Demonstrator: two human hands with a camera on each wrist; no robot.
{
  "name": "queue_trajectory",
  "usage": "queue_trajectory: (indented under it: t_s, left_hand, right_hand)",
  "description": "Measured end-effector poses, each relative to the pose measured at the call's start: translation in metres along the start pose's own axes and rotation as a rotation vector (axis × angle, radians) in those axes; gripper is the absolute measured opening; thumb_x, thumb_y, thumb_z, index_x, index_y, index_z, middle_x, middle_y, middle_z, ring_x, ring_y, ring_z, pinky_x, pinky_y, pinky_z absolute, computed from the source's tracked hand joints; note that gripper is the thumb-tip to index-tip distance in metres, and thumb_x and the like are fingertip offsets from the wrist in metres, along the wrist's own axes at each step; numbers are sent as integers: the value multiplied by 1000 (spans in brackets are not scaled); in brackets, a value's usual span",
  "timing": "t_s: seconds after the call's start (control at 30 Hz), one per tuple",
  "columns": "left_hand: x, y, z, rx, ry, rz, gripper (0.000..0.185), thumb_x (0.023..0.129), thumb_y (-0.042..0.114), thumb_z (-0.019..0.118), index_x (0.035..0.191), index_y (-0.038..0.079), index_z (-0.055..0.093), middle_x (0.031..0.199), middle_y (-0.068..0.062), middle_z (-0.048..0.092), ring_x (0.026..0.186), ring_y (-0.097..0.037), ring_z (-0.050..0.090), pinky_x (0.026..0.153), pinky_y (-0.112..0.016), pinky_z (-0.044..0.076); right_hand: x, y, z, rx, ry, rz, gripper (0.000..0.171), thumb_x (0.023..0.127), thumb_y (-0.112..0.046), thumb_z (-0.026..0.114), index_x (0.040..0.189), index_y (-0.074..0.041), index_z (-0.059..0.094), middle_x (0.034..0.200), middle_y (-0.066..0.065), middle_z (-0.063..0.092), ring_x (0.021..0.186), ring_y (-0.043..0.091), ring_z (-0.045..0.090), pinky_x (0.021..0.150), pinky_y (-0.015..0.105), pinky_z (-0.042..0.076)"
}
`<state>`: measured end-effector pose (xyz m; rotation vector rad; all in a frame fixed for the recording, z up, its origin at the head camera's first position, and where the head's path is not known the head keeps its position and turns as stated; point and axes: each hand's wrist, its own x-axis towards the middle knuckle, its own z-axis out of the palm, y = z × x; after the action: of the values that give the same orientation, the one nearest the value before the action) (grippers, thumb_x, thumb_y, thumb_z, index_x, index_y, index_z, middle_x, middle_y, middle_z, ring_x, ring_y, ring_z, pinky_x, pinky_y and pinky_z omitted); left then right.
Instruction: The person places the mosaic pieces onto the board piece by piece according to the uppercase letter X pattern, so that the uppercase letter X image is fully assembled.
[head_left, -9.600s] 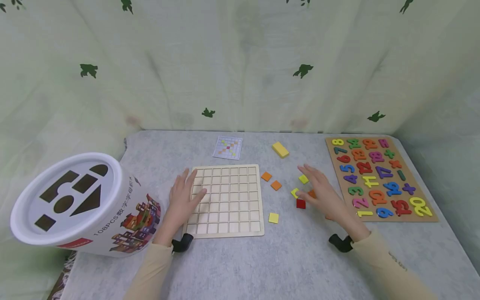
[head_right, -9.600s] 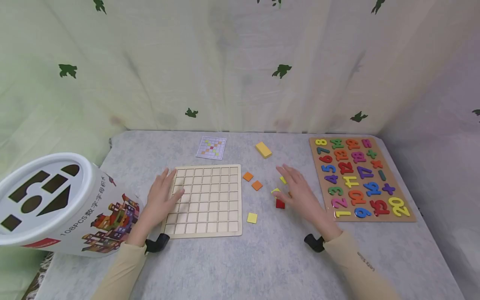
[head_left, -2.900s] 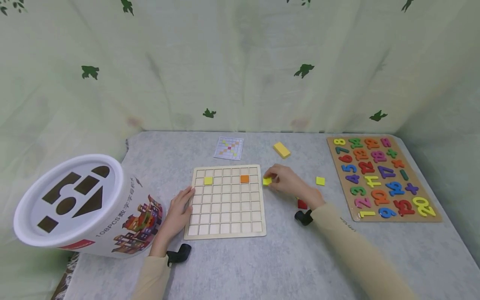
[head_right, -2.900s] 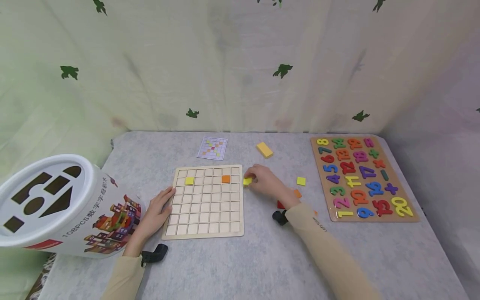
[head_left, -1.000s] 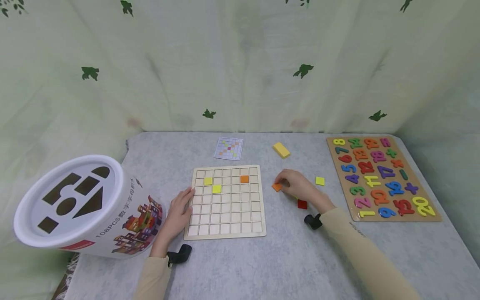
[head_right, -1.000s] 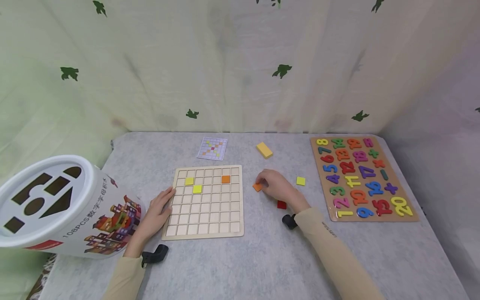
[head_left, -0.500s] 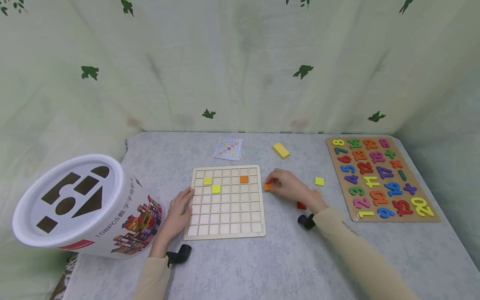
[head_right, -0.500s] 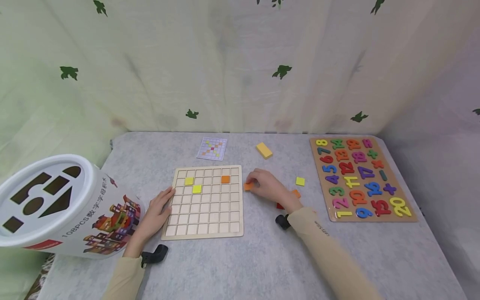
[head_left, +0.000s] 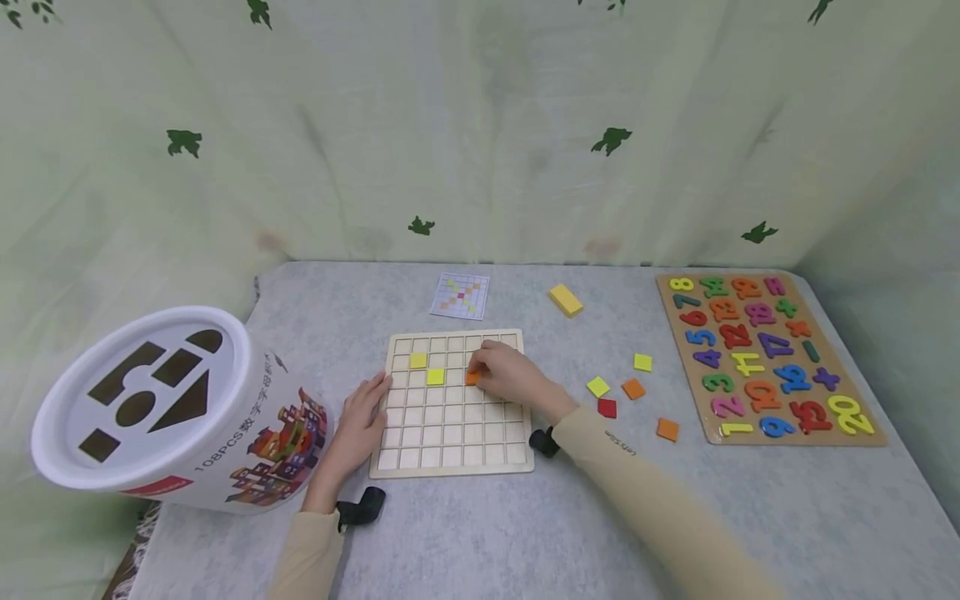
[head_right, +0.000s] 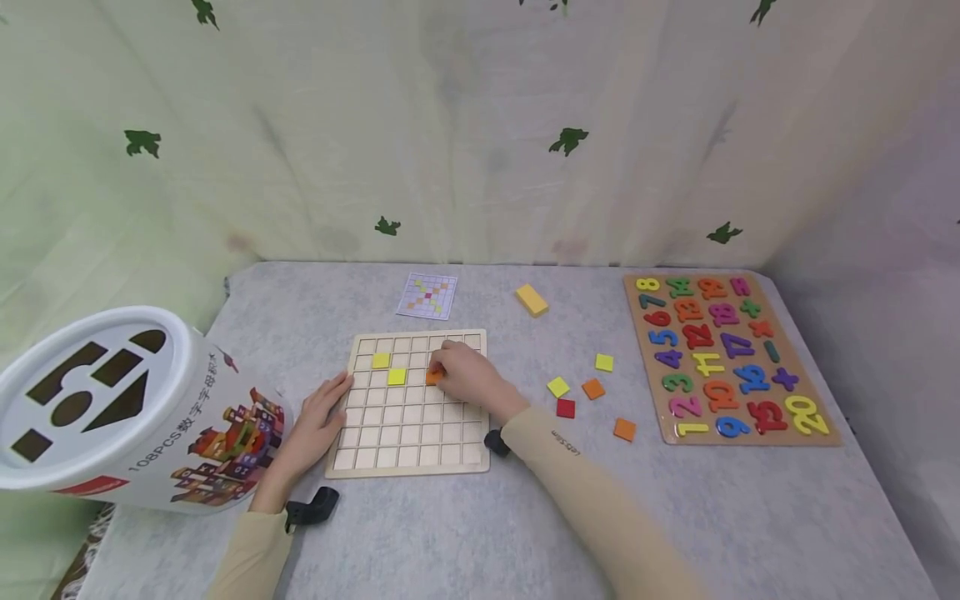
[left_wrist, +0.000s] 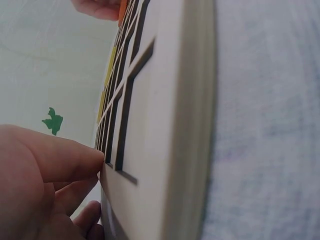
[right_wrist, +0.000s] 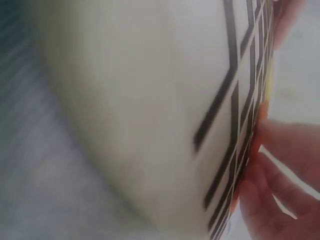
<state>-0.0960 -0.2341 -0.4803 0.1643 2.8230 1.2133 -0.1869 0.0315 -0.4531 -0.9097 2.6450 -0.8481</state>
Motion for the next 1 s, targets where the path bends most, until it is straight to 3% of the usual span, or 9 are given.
queue_trajectory:
  t_s: [0.17, 0.4, 0.6, 0.8, 1.0]
  left_hand:
    - [-1, 0, 0, 2, 5, -3, 51, 96, -4, 42, 146, -5, 32, 155, -20, 21, 140, -44, 7, 108, -62, 9]
    - [0, 1, 1, -5, 27, 23, 50, 95, -6, 44, 144, -7, 34, 153, -23, 24, 139, -45, 9, 107, -63, 10]
    - [0, 1, 1, -2, 13, 10, 51, 96, -5, 43, 145, -6, 32, 154, -22, 22, 140, -45, 8, 108, -62, 9]
    - [0, 1, 0, 4, 10, -3, 51, 96, -4, 42, 146, -6, 32, 154, -21, 21, 140, -44, 8, 108, -62, 8]
    - [-1, 3, 2, -4, 27, 13, 50, 95, -6, 43, 144, -8, 34, 152, -24, 24, 139, -46, 10, 107, -63, 9]
  right_hand:
    - [9, -5, 6, -63, 12, 15, 16, 84, 1, 63, 98, -8, 67, 93, 0, 57, 86, 16, 55, 78, 28, 47]
    - [-4, 4, -6, 67, 24, 17, 15, 87, -1, 61, 99, -7, 68, 92, -1, 59, 85, 14, 55, 76, 27, 47]
    - [-47, 34, -36, 187, 94, 53, 15, 88, 0, 62, 102, -2, 67, 97, 5, 64, 86, 17, 57, 75, 31, 50]
    - [-102, 70, -59, 175, 128, 144, 13, 88, -1, 65, 101, -2, 68, 94, 4, 64, 84, 17, 57, 75, 34, 51]
    - [-142, 90, -62, 118, 106, 155, 13, 84, 1, 69, 96, -4, 67, 94, 3, 63, 86, 20, 58, 78, 40, 52]
